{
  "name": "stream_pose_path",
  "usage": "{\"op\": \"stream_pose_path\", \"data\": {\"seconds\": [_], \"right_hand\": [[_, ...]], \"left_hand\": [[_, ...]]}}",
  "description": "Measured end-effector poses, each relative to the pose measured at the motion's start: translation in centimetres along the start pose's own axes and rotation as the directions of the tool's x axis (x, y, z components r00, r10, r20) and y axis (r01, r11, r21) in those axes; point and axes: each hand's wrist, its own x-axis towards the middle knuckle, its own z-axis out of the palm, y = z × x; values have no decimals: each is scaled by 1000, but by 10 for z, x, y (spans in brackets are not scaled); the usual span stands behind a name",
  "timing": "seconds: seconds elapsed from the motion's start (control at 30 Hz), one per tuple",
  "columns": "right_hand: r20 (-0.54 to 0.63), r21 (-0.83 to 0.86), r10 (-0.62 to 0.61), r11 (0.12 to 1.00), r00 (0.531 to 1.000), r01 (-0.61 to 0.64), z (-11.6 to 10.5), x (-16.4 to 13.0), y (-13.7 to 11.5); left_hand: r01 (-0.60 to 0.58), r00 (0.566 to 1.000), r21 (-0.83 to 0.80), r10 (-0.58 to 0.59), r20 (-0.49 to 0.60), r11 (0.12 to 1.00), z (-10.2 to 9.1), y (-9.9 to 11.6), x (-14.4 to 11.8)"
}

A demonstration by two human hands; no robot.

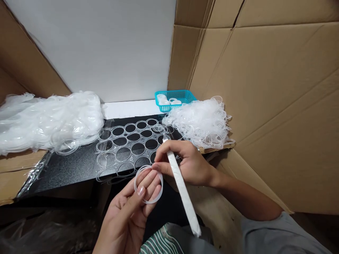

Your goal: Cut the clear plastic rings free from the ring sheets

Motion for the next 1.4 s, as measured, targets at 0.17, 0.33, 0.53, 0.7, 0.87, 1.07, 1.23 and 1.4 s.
{"op": "stream_pose_path", "data": {"seconds": [0.17, 0.33, 0.53, 0.7, 0.87, 1.07, 1.23, 1.4], "right_hand": [[-3, -117, -202, 973, 979, 200, -1, -18, -10], [57, -229, -252, 939, 966, 258, 2, -32, -24], [-18, -212, -157, 966, 987, 150, 9, -35, -23], [-86, -189, -73, 980, 994, 56, 18, -34, -15], [-97, -175, 8, 984, 995, -24, 17, -31, -13], [-43, -134, 166, 976, 985, -170, 3, -23, -18], [-46, -118, 212, 969, 976, -216, 5, -18, -16], [-217, -54, 254, 961, 942, -272, -34, 7, 23]], "left_hand": [[38, 999, -7, -37, 8, 999, 2, 5, -7], [-9, 999, 5, 9, 35, 1000, -1, 1, -11], [-100, 995, 68, 100, 13, 993, -1, -5, -10], [-195, 978, 125, 203, -54, 973, 1, -14, -6], [-206, 961, 73, 216, -171, 976, 12, -16, 1], [-82, 979, -123, 57, -198, 989, 13, -17, 14], [-30, 975, -165, -7, -220, 986, 14, -23, 21], [6, 976, -182, -45, -213, 983, 14, -23, 23]]}}
